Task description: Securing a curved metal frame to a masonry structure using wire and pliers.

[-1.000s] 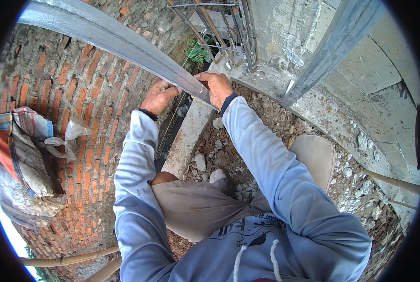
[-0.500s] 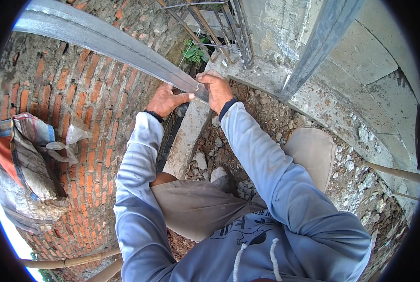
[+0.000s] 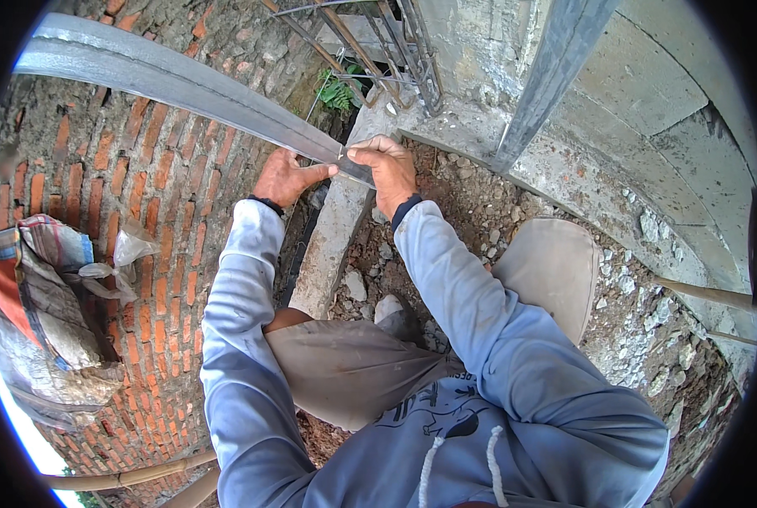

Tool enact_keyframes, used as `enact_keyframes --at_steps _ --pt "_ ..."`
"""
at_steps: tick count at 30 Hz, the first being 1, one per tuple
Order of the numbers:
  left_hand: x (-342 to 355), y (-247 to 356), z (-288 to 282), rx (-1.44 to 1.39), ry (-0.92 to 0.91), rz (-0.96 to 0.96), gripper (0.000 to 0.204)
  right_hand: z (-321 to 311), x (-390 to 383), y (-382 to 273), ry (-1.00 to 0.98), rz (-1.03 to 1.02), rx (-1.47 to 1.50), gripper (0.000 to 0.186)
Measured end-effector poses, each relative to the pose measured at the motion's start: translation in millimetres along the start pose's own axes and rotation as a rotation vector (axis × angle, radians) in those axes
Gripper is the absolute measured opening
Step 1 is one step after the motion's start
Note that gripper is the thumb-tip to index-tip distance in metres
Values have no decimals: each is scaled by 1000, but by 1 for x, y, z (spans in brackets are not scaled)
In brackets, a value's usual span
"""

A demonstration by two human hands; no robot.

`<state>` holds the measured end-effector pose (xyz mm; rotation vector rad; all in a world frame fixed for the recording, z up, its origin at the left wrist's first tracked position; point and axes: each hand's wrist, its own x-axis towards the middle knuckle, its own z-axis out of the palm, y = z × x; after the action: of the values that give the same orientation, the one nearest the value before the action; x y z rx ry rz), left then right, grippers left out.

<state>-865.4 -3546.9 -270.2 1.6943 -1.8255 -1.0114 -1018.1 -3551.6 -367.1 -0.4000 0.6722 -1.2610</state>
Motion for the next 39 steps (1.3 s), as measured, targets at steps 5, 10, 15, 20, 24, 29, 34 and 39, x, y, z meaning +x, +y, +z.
enact_keyframes --at_steps 5,10,15,20,24,29,34,39 --pt "2 -3 -3 39 -28 -11 37 6 -8 -3 13 -37 -116 5" --pt "4 -9 -3 43 -18 30 37 6 -11 5 17 -126 -324 8" --pt "7 -15 -6 5 -21 41 40 7 -15 15 -6 -380 -503 9" --pt "7 -17 -10 -43 -69 25 48 11 -23 18 48 -576 -686 11" --pt "4 -15 -16 103 -145 17 55 10 -28 15 32 -712 -825 16" --pt "-1 -5 -18 -49 -216 -46 56 8 -28 10 -20 -825 -978 18" --pt "-5 5 -8 79 -181 -81 62 4 -27 9 -65 -841 -989 21" --pt "-6 7 -2 120 -123 -40 65 0 -22 7 -121 -879 -949 25"
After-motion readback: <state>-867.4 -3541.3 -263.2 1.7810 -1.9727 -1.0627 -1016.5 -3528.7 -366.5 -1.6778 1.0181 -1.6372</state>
